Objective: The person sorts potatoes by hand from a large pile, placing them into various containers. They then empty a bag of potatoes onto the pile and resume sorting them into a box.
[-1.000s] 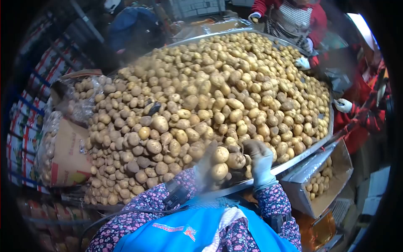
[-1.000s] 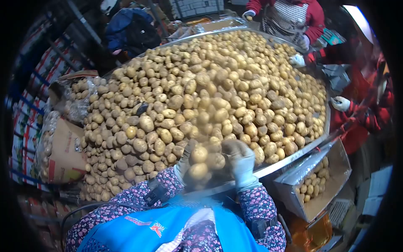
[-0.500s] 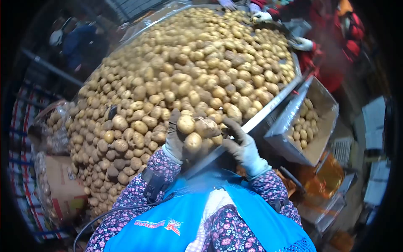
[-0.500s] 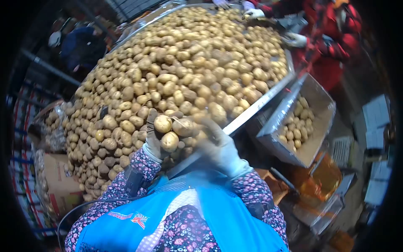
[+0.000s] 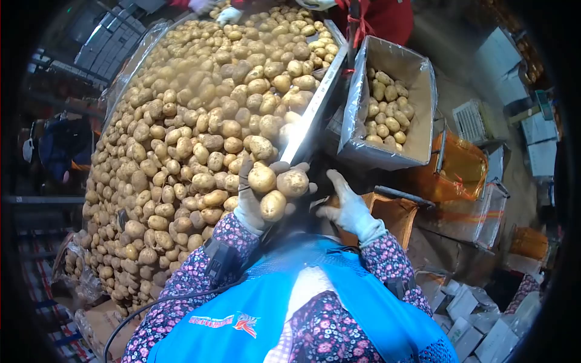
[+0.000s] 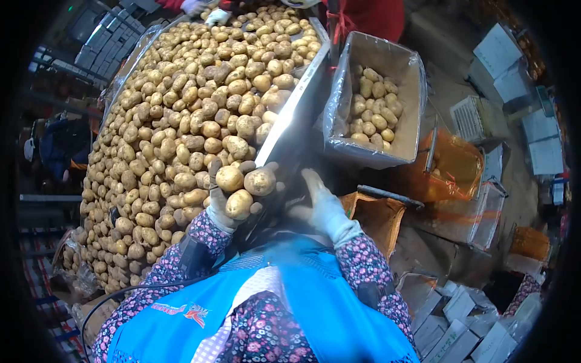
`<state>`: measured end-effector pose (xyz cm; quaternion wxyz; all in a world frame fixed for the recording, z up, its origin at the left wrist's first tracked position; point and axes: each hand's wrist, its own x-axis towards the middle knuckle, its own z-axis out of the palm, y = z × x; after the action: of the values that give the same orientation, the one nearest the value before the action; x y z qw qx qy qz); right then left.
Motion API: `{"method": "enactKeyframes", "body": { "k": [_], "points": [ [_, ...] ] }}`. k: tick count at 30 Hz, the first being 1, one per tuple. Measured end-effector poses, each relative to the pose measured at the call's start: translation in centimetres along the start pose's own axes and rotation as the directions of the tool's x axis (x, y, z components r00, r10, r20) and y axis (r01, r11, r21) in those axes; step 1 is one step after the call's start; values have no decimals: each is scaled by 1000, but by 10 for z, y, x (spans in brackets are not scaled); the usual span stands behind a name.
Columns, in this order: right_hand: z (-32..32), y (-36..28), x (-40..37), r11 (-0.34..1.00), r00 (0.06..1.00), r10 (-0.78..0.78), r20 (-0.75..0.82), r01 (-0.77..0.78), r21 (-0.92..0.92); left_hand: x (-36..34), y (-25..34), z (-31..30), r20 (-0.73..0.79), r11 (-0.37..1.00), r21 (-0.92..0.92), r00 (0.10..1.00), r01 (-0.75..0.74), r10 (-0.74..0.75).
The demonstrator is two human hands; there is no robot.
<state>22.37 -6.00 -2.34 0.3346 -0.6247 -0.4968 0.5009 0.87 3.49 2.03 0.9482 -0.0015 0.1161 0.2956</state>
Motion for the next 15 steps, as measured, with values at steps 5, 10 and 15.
{"method": "enactKeyframes", "body": {
  "k": [5,10,15],
  "points": [
    [-16,-46,-22,653,973,-159,170,-26,757,26,-18,-8,61,937,298,976,181,-208],
    [-10,-17,-36,362,997,-77,-25,52,931,31,-32,-18,-102,915,312,967,255,-235],
    [-28,52,-61,137,967,108,-233,217,966,52,-26,-20,-375,927,185,895,326,-240]
  ]
}}
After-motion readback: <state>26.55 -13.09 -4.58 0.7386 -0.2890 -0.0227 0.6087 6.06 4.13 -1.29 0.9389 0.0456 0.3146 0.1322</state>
